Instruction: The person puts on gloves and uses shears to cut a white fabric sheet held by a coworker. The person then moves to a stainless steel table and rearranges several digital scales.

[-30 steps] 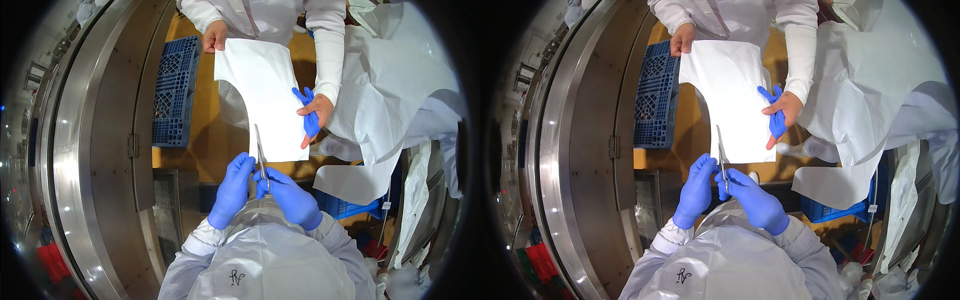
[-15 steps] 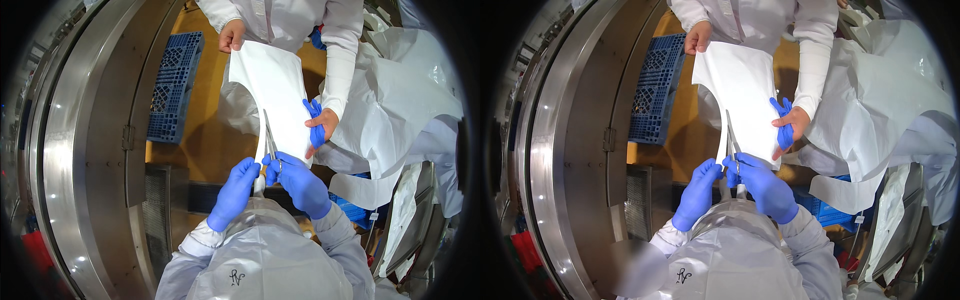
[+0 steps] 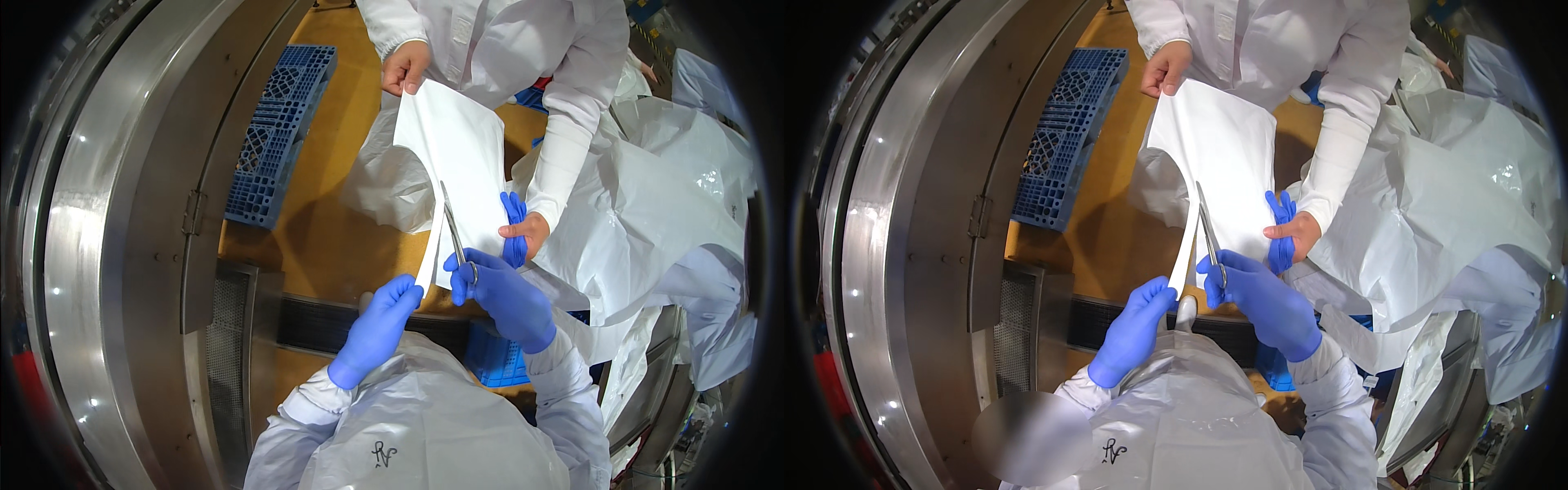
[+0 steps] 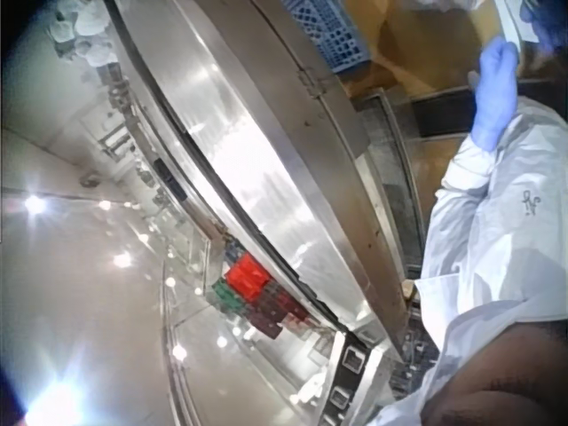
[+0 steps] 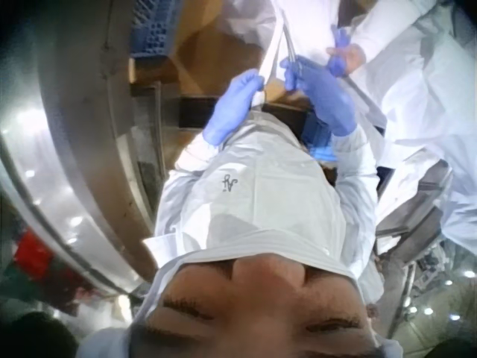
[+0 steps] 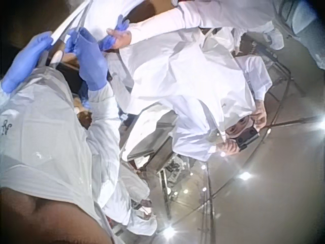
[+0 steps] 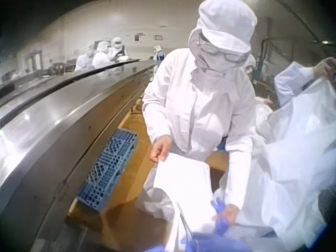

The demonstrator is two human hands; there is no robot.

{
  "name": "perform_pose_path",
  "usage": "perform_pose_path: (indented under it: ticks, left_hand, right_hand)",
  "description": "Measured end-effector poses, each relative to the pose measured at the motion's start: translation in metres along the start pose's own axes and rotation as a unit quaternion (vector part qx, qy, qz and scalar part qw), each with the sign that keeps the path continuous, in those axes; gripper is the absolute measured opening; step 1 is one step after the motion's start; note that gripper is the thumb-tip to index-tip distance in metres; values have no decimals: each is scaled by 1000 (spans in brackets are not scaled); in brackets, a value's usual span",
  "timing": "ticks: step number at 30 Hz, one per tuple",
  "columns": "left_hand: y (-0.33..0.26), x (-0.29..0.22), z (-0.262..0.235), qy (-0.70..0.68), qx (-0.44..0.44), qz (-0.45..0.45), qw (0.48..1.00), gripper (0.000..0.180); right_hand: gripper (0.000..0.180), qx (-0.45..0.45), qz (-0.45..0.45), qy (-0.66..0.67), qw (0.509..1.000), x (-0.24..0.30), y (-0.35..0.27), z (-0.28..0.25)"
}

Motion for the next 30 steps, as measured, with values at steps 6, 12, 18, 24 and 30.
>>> perform_pose_path:
  ticks: [6,12,18,24,30]
  left_hand:
    - [-6,-3,-1,-17,10,-4,1000,24]
    - [-8,-5,1,-9,16,-15,1000,26]
    - [-8,-5,1,-3,31,0,1000,27]
    - [-8,-4,0,-6,27,2,1000,27]
    - [-7,-6,-4,-7,24,10,1000,27]
  right_hand:
    - [41,24,1,64,998,-6,-1,10]
    - [31,-55,80,157,983,-23,2,17]
    - [32,-54,85,153,983,-24,9,17]
    - [31,8,58,27,998,-10,25,-1]
    - [41,227,-81,-8,970,1,78,-36]
Point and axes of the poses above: each hand's wrist, its own y-axis towards the middle knuckle, its own z-axis out of the palm, x = y × z, the point moved 5 cm from there along y, towards the middle knuckle, and after that the axes turned 15 degrees about -z, right-handed, at the moved point
